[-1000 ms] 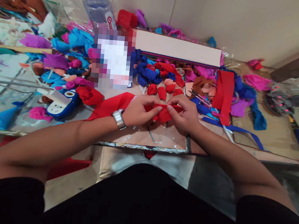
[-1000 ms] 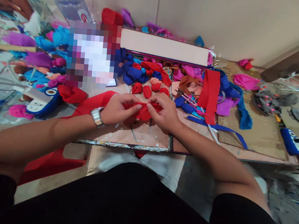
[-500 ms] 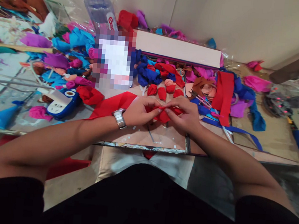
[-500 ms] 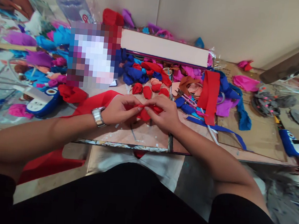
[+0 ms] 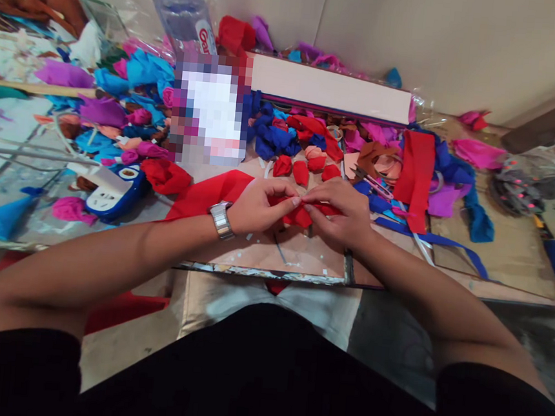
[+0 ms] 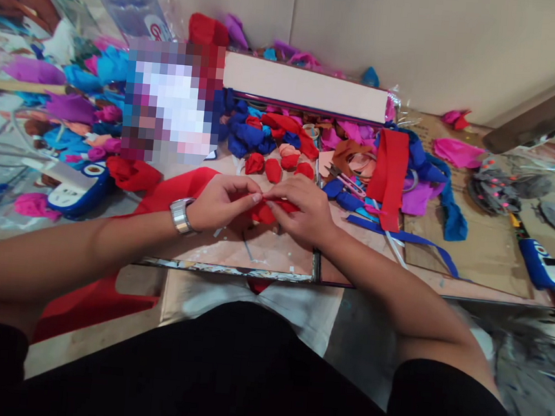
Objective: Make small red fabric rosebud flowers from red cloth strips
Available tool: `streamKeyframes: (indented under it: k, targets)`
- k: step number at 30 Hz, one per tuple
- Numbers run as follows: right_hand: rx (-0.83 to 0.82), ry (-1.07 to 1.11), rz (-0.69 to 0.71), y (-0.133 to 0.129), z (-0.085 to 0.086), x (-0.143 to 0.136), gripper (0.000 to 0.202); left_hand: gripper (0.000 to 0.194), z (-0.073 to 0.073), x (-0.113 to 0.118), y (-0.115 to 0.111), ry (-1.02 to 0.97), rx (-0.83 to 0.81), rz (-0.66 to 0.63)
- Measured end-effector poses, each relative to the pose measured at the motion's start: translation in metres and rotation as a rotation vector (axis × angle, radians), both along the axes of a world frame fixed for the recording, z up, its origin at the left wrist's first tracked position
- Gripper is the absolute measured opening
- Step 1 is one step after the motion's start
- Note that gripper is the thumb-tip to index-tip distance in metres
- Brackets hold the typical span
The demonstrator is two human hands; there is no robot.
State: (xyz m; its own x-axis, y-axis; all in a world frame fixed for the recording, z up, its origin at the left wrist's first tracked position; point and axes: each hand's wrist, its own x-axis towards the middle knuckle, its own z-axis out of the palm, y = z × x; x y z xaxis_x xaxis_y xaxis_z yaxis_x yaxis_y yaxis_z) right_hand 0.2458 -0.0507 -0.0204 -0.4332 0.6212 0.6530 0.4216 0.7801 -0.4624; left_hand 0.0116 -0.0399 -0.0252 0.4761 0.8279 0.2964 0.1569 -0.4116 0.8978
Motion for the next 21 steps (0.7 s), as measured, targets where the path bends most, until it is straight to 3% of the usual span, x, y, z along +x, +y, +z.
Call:
streamKeyframes:
  k: [9, 21]
  targets:
    - [0.018, -0.008, -0.047, -0.0011, 0.0009, -0.0009, 0.006, 0.038, 0.0040, 0.0028, -0.0024, 0.023, 0.109, 0.049]
    - [-0.063, 0.000, -0.107, -0.0049, 0.0051, -0.0049, 0.004, 0.031, 0.0058, 0.0040, -0.0054, 0.201, 0.299, 0.127]
